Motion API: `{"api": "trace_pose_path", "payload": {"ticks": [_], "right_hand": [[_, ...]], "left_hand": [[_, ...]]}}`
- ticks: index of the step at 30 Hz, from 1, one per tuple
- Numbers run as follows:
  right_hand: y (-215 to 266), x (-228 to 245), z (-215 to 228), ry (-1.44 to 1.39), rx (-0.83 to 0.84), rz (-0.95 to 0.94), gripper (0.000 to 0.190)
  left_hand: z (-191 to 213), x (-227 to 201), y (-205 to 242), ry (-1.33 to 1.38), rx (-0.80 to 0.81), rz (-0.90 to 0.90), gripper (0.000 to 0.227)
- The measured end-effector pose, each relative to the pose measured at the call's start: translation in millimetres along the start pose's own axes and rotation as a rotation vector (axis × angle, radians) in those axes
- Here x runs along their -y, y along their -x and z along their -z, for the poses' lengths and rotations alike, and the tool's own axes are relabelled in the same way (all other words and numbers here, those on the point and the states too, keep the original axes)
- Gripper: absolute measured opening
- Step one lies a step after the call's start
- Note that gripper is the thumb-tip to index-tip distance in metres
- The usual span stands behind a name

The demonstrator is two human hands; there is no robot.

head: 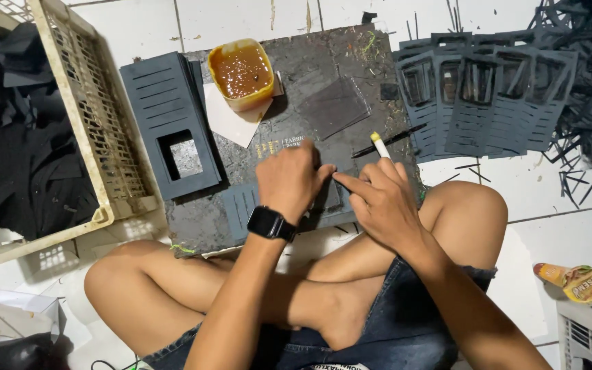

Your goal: Applying glue to the edges of small rectangular components using a stick

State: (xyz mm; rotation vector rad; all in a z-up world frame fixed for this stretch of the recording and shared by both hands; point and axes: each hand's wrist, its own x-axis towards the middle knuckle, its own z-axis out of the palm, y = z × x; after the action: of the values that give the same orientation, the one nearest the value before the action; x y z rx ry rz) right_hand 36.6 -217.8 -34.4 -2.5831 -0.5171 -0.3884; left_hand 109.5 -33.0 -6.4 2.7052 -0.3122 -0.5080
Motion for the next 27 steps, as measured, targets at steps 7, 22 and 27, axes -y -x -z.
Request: {"api": "trace_pose_path", "payload": {"ticks": [7,22,27], "right_hand": [[-2.4,8.5,18.1,-0.027,0.043,0.031,0.025],[45.5,33.0,20.8,0.005,0.042,-0.035,0.034],[48.3,42.2,15.0,0.024,-0.024,-0.163,0.037]], "left_hand": [[8.3,-2.4,-13.7,-0.048,0.091,-0.021,0.039],[-3.0,-1.3,0.4,-0.051,-0.032,-0.047,0.036],[12.2,-2.5,48.6,0.275,-0.259,0.087,0.027]]}}
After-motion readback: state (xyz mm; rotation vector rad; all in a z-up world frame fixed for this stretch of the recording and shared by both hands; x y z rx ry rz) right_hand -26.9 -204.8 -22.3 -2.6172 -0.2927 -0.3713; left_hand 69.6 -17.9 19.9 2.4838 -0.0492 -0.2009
